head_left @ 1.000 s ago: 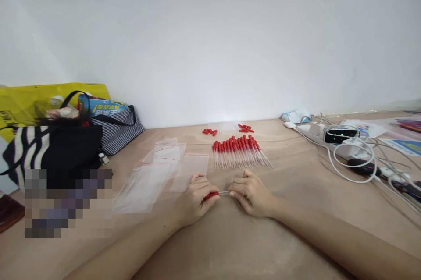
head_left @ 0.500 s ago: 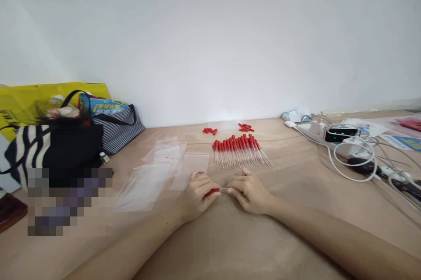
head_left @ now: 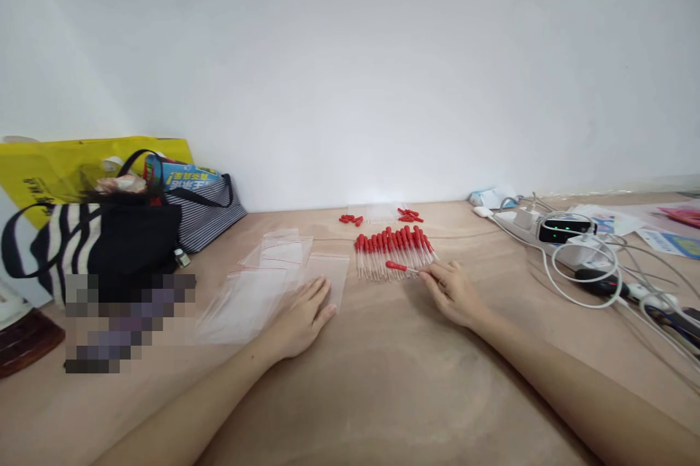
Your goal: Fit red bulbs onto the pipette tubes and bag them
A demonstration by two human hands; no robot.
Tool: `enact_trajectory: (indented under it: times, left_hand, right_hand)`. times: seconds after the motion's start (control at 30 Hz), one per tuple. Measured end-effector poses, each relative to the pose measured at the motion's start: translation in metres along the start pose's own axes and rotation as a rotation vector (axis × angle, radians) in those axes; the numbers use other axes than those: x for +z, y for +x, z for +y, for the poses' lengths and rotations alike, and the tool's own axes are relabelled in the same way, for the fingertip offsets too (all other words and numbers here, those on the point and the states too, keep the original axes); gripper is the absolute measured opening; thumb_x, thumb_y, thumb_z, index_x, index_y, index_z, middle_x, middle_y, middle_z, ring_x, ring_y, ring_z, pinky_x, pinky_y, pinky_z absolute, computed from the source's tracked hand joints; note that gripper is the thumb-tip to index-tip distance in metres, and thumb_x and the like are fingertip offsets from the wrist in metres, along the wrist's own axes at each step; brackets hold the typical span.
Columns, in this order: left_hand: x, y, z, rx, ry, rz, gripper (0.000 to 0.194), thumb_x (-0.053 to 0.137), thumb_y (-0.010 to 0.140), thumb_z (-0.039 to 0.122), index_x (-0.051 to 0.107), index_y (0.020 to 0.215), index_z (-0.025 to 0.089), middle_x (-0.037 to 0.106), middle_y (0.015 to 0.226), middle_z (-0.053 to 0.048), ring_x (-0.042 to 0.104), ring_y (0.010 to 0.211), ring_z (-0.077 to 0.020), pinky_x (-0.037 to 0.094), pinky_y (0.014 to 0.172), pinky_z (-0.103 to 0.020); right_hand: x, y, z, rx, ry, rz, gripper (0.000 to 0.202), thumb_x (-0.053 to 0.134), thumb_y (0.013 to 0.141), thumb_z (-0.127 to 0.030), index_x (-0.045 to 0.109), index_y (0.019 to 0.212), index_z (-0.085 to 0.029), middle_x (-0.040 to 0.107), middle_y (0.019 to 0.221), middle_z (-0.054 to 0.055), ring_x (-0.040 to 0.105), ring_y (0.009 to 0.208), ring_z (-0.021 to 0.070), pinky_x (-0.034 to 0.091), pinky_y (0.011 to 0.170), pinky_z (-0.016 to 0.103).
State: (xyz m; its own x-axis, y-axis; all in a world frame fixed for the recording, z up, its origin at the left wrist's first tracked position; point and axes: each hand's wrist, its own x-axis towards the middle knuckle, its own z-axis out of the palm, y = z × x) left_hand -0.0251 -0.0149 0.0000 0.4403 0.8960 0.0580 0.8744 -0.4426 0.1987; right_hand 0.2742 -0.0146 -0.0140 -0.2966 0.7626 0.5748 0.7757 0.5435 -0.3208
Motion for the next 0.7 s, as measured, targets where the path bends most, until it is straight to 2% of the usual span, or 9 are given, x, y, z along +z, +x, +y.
enact_trajectory:
  times: [0.07, 0.17, 0.27, 0.33, 0.4, 0.47, 0.57, 0.63, 0.7]
  left_hand:
    - [-0.005, -0.012, 0.001, 0.036, 0.010, -0.076, 0.053, 0.027, 0.087, 0.043, 0.031, 0.131, 0.013, 0.024, 0.139, -0.010, 0.022, 0.127, -0.0223, 0.020, 0.104, -0.039]
    - [-0.014, -0.030, 0.001, 0.080, 0.007, -0.109, 0.051, 0.025, 0.088, 0.042, 0.030, 0.132, 0.015, 0.025, 0.139, -0.007, 0.022, 0.127, -0.0200, 0.019, 0.104, -0.039]
    - [-0.023, -0.035, -0.001, 0.119, -0.033, -0.113, 0.048, 0.029, 0.087, 0.042, 0.040, 0.127, 0.016, 0.035, 0.134, -0.006, 0.032, 0.123, -0.0196, 0.026, 0.102, -0.037]
    - [-0.025, -0.027, -0.003, 0.088, -0.057, -0.064, 0.043, 0.030, 0.087, 0.041, 0.052, 0.116, 0.019, 0.047, 0.127, -0.005, 0.042, 0.117, -0.0195, 0.031, 0.099, -0.034]
    - [-0.022, -0.012, -0.002, -0.029, -0.039, 0.052, 0.043, 0.031, 0.086, 0.040, 0.058, 0.108, 0.015, 0.050, 0.123, -0.008, 0.044, 0.115, -0.0214, 0.032, 0.098, -0.034]
    - [-0.016, 0.007, 0.002, -0.157, 0.024, 0.123, 0.051, 0.031, 0.085, 0.041, 0.048, 0.119, 0.007, 0.041, 0.130, -0.014, 0.034, 0.122, -0.0251, 0.027, 0.100, -0.036]
    - [-0.005, 0.029, 0.011, -0.307, 0.102, 0.057, 0.064, 0.030, 0.085, 0.046, 0.029, 0.130, 0.000, 0.024, 0.137, -0.021, 0.019, 0.126, -0.0320, 0.022, 0.101, -0.043]
    - [-0.001, 0.033, 0.014, -0.319, 0.125, -0.005, 0.071, 0.029, 0.084, 0.051, 0.024, 0.131, -0.001, 0.017, 0.137, -0.023, 0.013, 0.127, -0.0341, 0.019, 0.100, -0.047]
    - [0.000, 0.028, 0.014, -0.267, 0.139, -0.067, 0.075, 0.027, 0.083, 0.054, 0.021, 0.132, -0.002, 0.012, 0.138, -0.023, 0.009, 0.127, -0.0331, 0.016, 0.101, -0.046]
  right_hand:
    - [0.001, 0.001, 0.010, 0.034, -0.019, 0.049, 0.024, 0.032, 0.086, -0.024, 0.054, 0.081, -0.018, 0.059, 0.070, 0.003, 0.051, 0.062, 0.0147, 0.028, 0.062, 0.029]
    - [0.005, 0.003, 0.017, 0.060, -0.021, 0.108, 0.021, 0.030, 0.086, -0.024, 0.050, 0.084, -0.018, 0.059, 0.070, 0.003, 0.052, 0.062, 0.0157, 0.031, 0.064, 0.030]
    - [0.011, 0.003, 0.016, 0.068, 0.028, 0.184, 0.017, 0.029, 0.086, -0.023, 0.045, 0.090, -0.018, 0.059, 0.076, 0.005, 0.053, 0.066, 0.0170, 0.034, 0.067, 0.033]
    - [0.015, 0.002, 0.015, 0.069, 0.087, 0.237, 0.014, 0.031, 0.085, -0.024, 0.042, 0.091, -0.018, 0.059, 0.079, 0.007, 0.055, 0.070, 0.0181, 0.037, 0.069, 0.034]
    - [0.017, 0.002, 0.013, 0.079, 0.154, 0.281, 0.012, 0.033, 0.085, -0.026, 0.040, 0.092, -0.018, 0.059, 0.082, 0.009, 0.056, 0.074, 0.0193, 0.039, 0.071, 0.035]
    - [0.018, 0.002, 0.012, 0.089, 0.201, 0.309, 0.012, 0.035, 0.084, -0.027, 0.039, 0.091, -0.018, 0.059, 0.086, 0.010, 0.056, 0.081, 0.0209, 0.039, 0.074, 0.037]
    - [0.016, 0.002, 0.011, 0.115, 0.266, 0.292, 0.015, 0.035, 0.084, -0.029, 0.042, 0.092, -0.018, 0.059, 0.084, 0.009, 0.055, 0.083, 0.0203, 0.040, 0.076, 0.036]
    - [0.014, 0.003, 0.011, 0.166, 0.353, 0.256, 0.019, 0.035, 0.085, -0.032, 0.043, 0.095, -0.018, 0.058, 0.079, 0.006, 0.055, 0.074, 0.0179, 0.042, 0.070, 0.032]
    - [0.013, 0.005, 0.012, 0.233, 0.461, 0.244, 0.022, 0.036, 0.084, -0.036, 0.046, 0.090, -0.018, 0.057, 0.074, 0.004, 0.053, 0.068, 0.0157, 0.042, 0.065, 0.029]
